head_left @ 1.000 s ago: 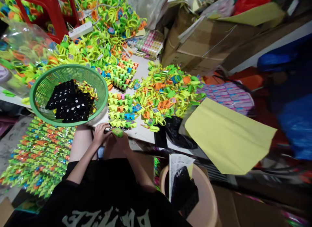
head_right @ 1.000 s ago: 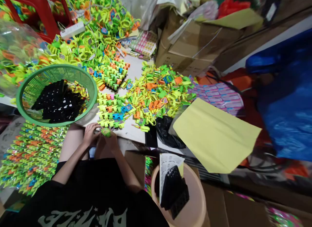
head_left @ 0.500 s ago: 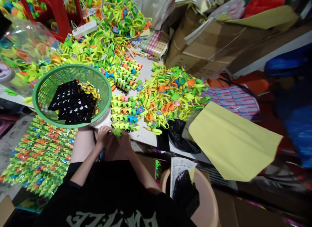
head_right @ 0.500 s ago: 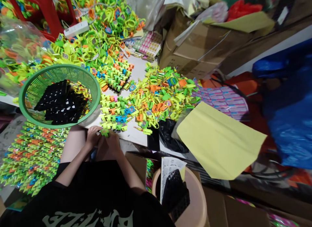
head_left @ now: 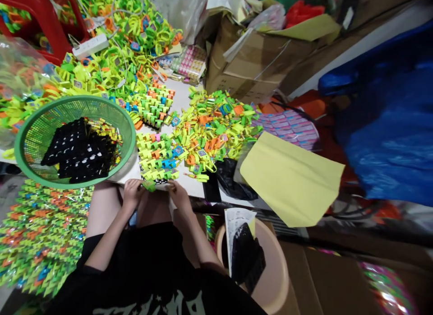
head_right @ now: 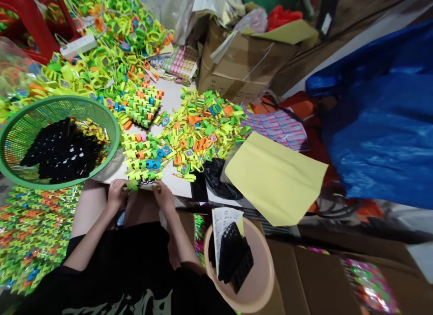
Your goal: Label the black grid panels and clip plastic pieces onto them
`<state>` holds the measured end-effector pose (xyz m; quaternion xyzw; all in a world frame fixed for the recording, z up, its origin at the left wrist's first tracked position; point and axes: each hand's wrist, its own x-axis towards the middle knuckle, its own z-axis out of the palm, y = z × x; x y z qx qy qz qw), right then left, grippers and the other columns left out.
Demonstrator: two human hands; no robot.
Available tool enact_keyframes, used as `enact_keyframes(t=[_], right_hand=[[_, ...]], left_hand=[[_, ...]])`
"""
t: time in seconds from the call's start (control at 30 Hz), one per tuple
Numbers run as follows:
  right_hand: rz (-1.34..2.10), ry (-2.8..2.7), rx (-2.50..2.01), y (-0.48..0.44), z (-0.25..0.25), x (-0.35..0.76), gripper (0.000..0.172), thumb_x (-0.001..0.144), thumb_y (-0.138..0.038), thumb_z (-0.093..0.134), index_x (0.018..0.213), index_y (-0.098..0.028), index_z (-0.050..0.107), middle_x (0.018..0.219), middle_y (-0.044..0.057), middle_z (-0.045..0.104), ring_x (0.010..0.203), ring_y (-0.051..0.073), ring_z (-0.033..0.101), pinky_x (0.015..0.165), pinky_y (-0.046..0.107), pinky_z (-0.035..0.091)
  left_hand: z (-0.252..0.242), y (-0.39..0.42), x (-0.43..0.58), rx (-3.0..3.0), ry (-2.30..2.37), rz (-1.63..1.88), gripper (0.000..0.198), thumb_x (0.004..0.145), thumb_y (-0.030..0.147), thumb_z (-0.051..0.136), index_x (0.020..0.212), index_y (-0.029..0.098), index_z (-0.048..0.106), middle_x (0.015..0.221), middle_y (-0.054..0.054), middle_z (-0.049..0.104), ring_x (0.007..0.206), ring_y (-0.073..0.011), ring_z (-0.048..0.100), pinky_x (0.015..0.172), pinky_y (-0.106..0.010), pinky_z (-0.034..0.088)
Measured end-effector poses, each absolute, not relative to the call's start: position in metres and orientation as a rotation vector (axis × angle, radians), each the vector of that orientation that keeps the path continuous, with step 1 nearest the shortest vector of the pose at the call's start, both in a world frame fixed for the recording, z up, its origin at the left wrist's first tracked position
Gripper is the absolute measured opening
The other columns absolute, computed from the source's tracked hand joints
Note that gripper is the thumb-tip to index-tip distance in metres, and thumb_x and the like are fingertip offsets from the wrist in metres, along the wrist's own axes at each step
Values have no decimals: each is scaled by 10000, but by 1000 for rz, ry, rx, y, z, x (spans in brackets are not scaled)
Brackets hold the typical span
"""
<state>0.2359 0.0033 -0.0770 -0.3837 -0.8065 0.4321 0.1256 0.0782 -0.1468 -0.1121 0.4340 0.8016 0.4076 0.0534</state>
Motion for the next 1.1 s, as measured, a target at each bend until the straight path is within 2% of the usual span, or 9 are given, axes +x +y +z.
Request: enact_keyframes(t=[0.13,0.37,0.63,0.8,0.97,1.1], right_hand=[[812,-2320,-1418,40,-69,258,462,886,-420,485,1268,-168,552,1008,112,675,871,242,625,780,350,470],[646,-2356,-1539,55,-72,265,413,925,-452,420,1149,-180,635,997,114,671,831,217,614,707,283,422],[735,-2350,-1641,55,-70,259,282,907,-389,488,964,-209,698,863,82,704,746,196,603,635,258,342],[931,-2249,-1590,33,-69,279,214,859,-369,514,868,-242,686,778,18,706,699,178,608,621,246,374],[1186,-1987,-1513,19,-75,291,212,805,-410,542,847,-212,605,696,-3,675,597,165,605,598,264,451],[1240,-1789,-1427,11,-80,273,355,746,-481,621,947,-195,558,761,14,675,587,166,615,541,280,502]], left_hand=[[-112,-145,81,1258,2427,1300,135,866,234,542,916,236,667,883,-24,708,897,-225,613,839,-358,450],[-114,-146,82,1205,2522,1170,95,862,272,581,907,245,660,843,-26,675,873,-232,575,823,-366,419],[-113,-144,77,1209,2552,1105,135,886,313,550,825,229,636,736,-15,601,767,-206,540,742,-328,387],[-112,-143,82,1165,2547,1181,136,872,303,551,807,216,632,705,-10,573,737,-201,531,728,-319,388],[-115,-143,82,1166,2559,1211,111,856,296,557,812,224,630,714,-7,594,748,-199,535,780,-332,384],[-117,-141,80,1164,2570,1219,75,827,293,594,812,229,630,729,-11,613,773,-209,546,791,-340,393]])
